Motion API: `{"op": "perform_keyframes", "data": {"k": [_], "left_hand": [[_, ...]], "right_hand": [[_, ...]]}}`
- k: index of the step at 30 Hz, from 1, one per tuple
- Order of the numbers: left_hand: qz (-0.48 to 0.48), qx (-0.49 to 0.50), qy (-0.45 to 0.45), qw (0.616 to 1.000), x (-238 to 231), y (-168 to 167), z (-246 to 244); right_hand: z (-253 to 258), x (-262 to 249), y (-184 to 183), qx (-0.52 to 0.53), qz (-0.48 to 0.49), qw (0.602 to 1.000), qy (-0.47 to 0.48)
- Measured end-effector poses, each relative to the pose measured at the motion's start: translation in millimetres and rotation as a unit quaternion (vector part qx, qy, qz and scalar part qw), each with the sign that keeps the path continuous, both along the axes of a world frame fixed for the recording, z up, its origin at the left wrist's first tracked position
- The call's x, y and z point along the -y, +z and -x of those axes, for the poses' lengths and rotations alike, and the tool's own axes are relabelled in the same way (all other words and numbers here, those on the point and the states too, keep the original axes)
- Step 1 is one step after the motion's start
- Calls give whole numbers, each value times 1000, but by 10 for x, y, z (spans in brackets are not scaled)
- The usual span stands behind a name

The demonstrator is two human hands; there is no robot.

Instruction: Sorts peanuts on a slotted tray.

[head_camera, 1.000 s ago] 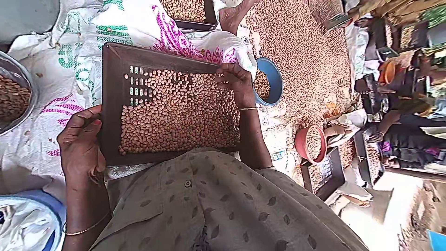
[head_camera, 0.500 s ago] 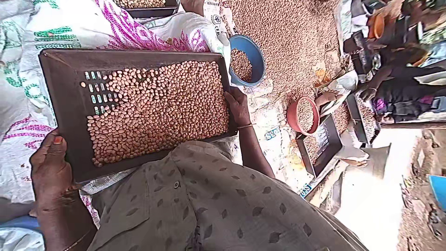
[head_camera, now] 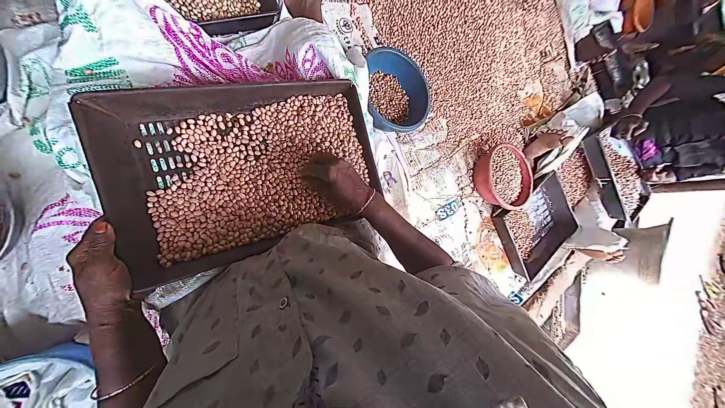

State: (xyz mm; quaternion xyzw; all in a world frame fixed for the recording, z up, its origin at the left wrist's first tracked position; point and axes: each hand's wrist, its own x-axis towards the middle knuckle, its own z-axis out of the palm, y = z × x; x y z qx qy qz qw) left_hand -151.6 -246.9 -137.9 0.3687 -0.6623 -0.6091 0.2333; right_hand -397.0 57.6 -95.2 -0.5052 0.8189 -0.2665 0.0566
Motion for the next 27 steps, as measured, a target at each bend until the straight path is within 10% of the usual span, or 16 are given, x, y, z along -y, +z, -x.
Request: {"op": "perform_keyframes", "data": {"k": [14,21,27], "left_hand": [[-7,19,7,1000,-24,38,-3],[-7,7,8,1000,-30,61,24],[-21,23,5,1000,-36,63,4]], "right_hand": [[-178,187,-51,-61,-99,989,-87],[-35,334,319,31,-143,981,127],[851,646,663,72,255,951,-157]]}}
